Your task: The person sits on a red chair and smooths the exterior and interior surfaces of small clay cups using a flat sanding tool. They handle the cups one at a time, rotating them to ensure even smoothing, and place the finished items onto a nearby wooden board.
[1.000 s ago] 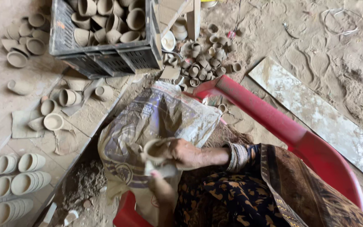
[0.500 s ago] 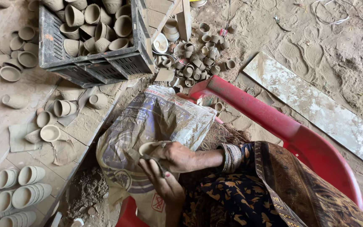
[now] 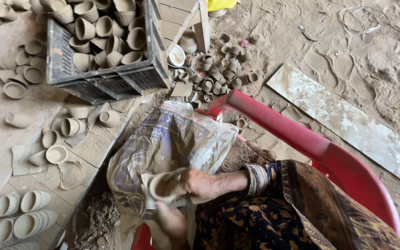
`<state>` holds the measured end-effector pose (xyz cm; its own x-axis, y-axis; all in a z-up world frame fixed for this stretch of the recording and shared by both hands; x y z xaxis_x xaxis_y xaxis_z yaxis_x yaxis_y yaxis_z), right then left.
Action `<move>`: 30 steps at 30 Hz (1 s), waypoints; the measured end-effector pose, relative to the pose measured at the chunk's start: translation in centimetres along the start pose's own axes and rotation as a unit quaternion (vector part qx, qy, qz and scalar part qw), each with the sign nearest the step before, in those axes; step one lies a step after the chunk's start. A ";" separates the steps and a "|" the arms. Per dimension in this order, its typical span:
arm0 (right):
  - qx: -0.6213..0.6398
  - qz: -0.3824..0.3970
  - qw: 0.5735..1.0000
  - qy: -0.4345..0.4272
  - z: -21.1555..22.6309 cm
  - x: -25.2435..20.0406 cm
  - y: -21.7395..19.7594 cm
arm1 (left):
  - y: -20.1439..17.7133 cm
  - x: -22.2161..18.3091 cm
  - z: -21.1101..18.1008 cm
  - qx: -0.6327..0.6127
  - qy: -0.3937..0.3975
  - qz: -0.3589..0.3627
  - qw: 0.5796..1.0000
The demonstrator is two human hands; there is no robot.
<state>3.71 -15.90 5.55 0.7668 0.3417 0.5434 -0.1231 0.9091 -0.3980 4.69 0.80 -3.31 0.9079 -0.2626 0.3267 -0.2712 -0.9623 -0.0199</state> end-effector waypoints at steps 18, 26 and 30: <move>0.120 0.071 0.989 -0.039 0.1 -0.3 0.2 | -0.6 1.4 0.3 -0.473 -0.231 -0.011 0.850; 0.390 -0.050 0.880 0.265 -12.0 2.6 -2.9 | -9.2 6.5 1.4 -0.393 -0.130 -0.182 0.892; 0.460 -0.043 0.841 0.280 -14.0 4.8 -3.4 | -11.1 7.0 2.5 -0.396 -0.146 -0.224 0.879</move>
<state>16.66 -20.74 -0.86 0.9429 0.3332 0.0045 -0.2894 0.8121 0.5068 14.91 9.44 -3.20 0.9922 0.0115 -0.1242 0.1015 -0.6538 0.7498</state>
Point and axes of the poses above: each hand's wrist, its own x-axis towards the middle knuckle, its own y-axis out of the palm, z = x × y, the point moved 4 cm from there along x, towards the middle knuckle, and after that the axes turned 8 degrees about x, right-handed, at the moved point
